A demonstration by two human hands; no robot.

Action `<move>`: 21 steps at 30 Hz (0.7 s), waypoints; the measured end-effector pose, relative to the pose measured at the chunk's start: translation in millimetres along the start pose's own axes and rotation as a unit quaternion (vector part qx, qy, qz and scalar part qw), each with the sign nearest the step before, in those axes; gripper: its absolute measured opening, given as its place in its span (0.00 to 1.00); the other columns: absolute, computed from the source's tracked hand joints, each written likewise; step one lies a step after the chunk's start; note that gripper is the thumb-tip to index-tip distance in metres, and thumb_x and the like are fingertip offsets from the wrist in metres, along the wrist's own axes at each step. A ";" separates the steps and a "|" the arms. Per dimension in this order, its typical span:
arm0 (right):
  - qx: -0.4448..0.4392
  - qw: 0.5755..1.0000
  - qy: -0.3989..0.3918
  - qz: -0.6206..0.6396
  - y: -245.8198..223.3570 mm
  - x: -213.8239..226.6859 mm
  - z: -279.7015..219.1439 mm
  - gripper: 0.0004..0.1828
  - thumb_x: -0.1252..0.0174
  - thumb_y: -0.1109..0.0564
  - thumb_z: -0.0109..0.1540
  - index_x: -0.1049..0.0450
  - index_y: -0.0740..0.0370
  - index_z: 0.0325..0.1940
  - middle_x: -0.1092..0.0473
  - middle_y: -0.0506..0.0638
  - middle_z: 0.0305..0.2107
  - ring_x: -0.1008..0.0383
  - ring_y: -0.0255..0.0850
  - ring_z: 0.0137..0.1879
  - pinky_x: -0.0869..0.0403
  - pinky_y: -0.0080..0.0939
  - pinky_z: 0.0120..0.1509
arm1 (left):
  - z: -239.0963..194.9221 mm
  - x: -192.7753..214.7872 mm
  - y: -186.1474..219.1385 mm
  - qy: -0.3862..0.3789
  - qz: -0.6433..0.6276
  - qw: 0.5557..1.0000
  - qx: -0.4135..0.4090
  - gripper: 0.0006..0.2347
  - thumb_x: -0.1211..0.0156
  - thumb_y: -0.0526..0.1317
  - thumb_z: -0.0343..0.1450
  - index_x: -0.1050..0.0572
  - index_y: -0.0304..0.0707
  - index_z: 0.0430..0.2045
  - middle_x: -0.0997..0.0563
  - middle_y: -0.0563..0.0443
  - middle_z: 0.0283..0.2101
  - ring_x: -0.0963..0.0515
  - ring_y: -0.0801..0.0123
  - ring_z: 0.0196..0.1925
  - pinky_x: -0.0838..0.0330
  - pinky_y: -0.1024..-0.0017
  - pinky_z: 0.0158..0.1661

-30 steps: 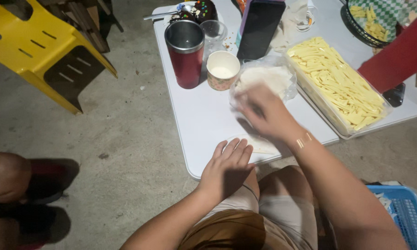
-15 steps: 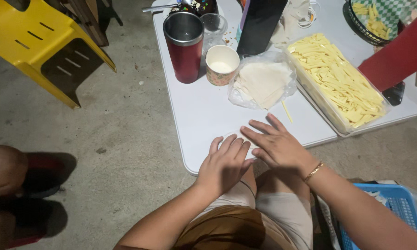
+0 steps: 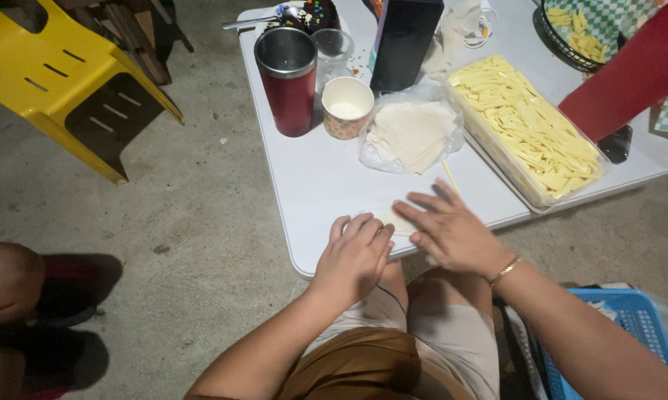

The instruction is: The person places thin yellow strips onto a flat white sheet, folds the sheet over the strips, and seals the edges by hand. The process is repeated multiple times, with finished items placed into a blue basket.

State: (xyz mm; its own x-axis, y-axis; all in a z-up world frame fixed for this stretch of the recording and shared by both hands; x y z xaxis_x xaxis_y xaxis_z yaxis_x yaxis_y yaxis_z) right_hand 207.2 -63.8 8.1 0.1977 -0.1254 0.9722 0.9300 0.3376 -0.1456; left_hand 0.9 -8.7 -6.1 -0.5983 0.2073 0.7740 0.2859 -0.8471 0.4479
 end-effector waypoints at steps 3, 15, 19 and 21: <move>-0.034 0.998 0.023 -0.043 1.9 10.9 -4.6 0.28 0.51 0.42 0.65 0.32 0.53 0.67 0.24 0.47 0.48 0.34 0.48 0.66 0.52 0.61 0.77 | 7.1 1.6 -1.0 -0.019 0.022 0.999 -0.021 0.15 0.42 0.36 0.68 0.23 0.31 0.47 0.24 0.43 0.46 0.26 0.53 0.57 0.38 0.54 0.58; -0.100 0.979 0.176 0.006 -30.7 -28.4 -7.8 0.08 0.35 0.57 0.57 0.21 0.53 0.41 0.27 0.44 0.35 0.30 0.44 0.46 0.38 0.50 0.52 | 22.3 9.8 -14.2 -0.062 -0.006 0.996 -0.056 0.09 0.46 0.32 0.67 0.24 0.33 0.39 0.22 0.46 0.39 0.26 0.53 0.48 0.33 0.60 0.52; -0.087 0.975 0.205 -0.013 -38.9 -24.0 -8.5 0.12 0.37 0.59 0.57 0.21 0.54 0.45 0.27 0.47 0.37 0.32 0.45 0.47 0.39 0.48 0.51 | 22.5 13.7 -13.4 -0.016 0.017 0.994 -0.104 0.09 0.46 0.33 0.66 0.24 0.31 0.37 0.23 0.45 0.41 0.26 0.55 0.49 0.32 0.61 0.52; -0.097 0.976 0.194 -0.003 -39.8 -22.3 -7.1 0.14 0.38 0.59 0.58 0.21 0.55 0.49 0.27 0.47 0.36 0.32 0.45 0.47 0.39 0.48 0.51 | 25.9 10.5 -15.1 -0.060 0.029 0.995 -0.079 0.08 0.46 0.33 0.67 0.23 0.32 0.35 0.23 0.45 0.39 0.25 0.55 0.49 0.31 0.62 0.52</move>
State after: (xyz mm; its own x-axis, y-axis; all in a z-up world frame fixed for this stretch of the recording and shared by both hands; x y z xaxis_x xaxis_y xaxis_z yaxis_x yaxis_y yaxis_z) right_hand 168.0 -81.1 -9.0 0.2594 -0.4843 0.8355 0.9653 0.1568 -0.2088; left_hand 9.7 18.9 6.9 -0.4880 0.2038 0.8487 0.1905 -0.9241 0.3314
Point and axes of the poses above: each hand's wrist, its own z-axis towards the middle knuckle, its own x-axis out of the back of the hand, y = z × x, the point moved 2 cm from there along z, towards the middle knuckle
